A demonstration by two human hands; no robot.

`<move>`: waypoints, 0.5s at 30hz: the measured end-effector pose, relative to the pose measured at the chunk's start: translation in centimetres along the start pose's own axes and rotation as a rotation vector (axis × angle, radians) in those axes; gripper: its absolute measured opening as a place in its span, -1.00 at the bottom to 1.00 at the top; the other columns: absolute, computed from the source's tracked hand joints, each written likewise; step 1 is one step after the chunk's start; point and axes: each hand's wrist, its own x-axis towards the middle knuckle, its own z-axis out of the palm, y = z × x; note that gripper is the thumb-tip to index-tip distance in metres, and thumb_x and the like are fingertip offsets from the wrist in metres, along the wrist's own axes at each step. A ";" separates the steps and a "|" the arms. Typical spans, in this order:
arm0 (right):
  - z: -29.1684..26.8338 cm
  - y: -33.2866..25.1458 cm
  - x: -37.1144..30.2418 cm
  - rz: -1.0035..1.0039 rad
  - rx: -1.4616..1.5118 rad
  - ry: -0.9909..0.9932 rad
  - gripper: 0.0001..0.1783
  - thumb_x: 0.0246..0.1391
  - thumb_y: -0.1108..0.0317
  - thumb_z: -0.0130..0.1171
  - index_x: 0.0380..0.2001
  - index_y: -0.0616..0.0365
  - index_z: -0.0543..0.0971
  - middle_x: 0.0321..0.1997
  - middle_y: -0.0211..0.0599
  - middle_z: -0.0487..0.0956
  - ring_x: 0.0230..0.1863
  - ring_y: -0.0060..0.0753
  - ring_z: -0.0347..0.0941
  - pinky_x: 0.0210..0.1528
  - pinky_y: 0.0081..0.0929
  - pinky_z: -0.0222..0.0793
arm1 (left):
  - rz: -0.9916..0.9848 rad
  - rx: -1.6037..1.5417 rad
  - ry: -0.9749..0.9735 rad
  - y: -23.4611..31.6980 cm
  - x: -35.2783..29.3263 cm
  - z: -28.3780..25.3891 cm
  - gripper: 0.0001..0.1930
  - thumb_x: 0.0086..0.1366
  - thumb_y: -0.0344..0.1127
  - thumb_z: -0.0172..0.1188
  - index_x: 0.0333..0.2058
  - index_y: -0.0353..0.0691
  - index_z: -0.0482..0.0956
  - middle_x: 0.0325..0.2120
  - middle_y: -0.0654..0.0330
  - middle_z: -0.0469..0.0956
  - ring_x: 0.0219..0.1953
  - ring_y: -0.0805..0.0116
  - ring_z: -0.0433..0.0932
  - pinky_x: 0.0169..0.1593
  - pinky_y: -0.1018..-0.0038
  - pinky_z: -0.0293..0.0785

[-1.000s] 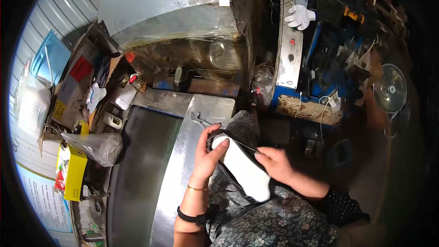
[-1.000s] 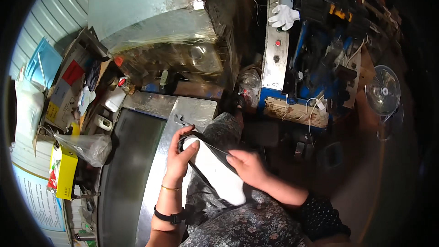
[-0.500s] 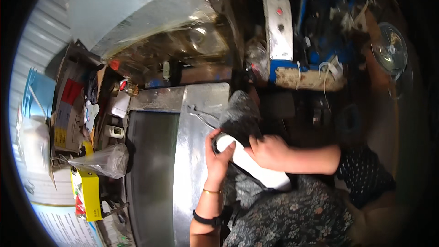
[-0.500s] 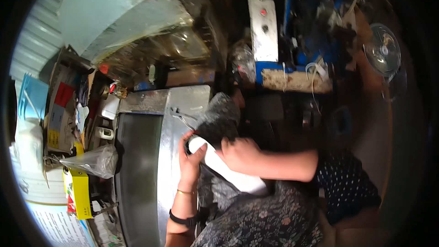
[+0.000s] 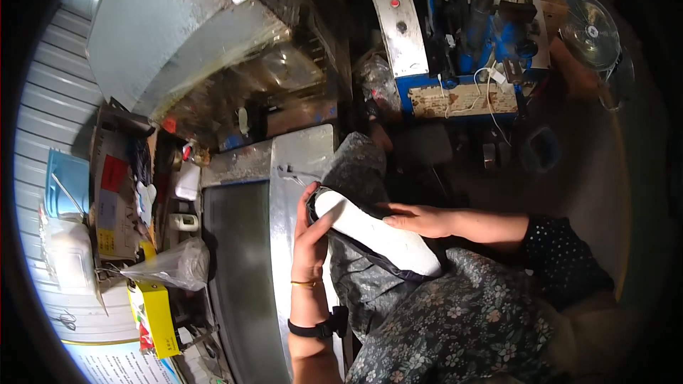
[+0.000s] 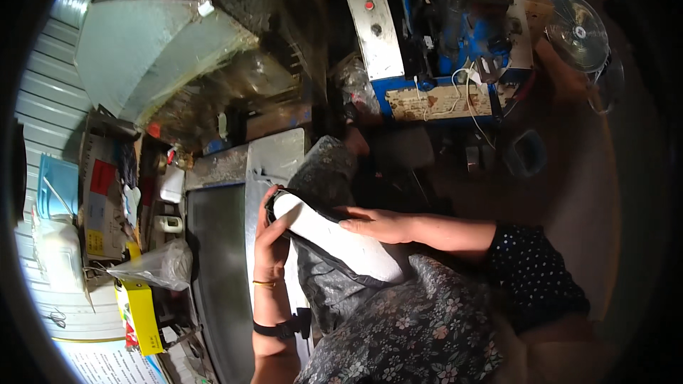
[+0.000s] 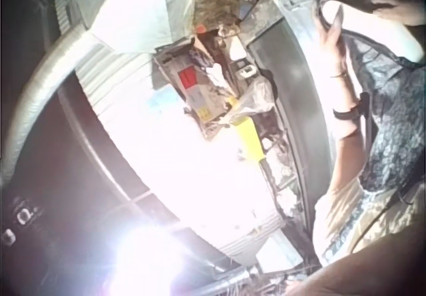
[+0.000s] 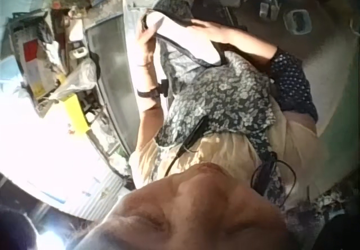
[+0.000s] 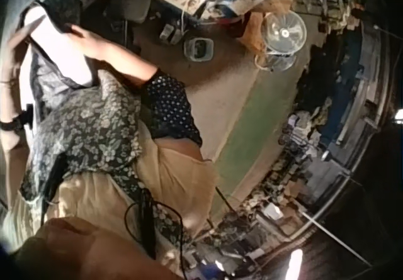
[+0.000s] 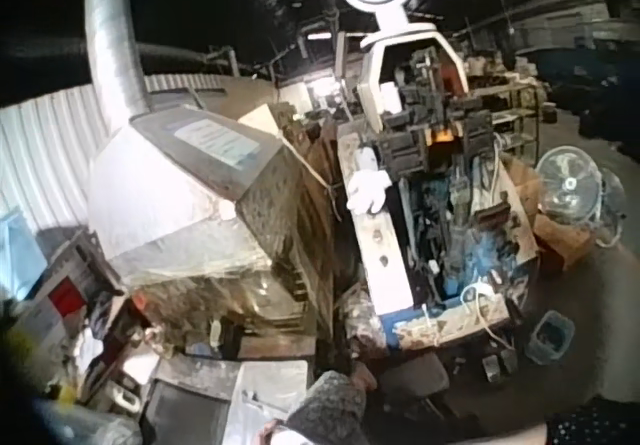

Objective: Operating a shoe lasting machine and managing shoes on a conveyor belt in a factory.

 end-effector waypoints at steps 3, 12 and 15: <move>1.3 0.1 1.0 -0.089 0.429 0.000 -0.26 0.34 0.03 -0.01 0.37 0.31 0.10 0.19 -0.12 0.45 0.16 -0.46 0.38 0.18 -0.49 0.33 | 0.083 -0.734 0.206 -2.6 -1.0 -0.9 -0.34 0.41 0.09 -0.16 0.28 -0.31 0.22 0.25 0.00 0.32 0.28 0.12 0.29 0.32 0.18 0.19; 7.7 -4.5 -1.4 -0.235 -0.584 0.335 -0.26 0.28 0.10 -0.02 0.35 0.34 0.08 -0.14 0.41 0.45 -0.44 0.19 0.52 -0.40 -0.09 0.47 | -0.135 1.623 0.677 -1.5 -4.5 3.6 -0.69 0.44 -0.25 -0.10 -0.26 -0.37 0.54 -0.58 -0.12 0.58 -0.53 -0.19 0.56 -0.46 0.08 0.45; 7.0 -3.0 -1.1 -0.287 -0.403 0.356 -0.28 0.28 0.11 -0.03 0.36 0.27 0.07 -0.03 0.34 0.44 -0.36 0.15 0.55 -0.35 -0.10 0.49 | 0.023 1.298 0.519 -2.4 -5.0 2.1 -0.61 0.48 -0.26 -0.17 0.03 -0.53 0.38 -0.42 -0.25 0.56 -0.33 -0.13 0.60 -0.27 0.19 0.52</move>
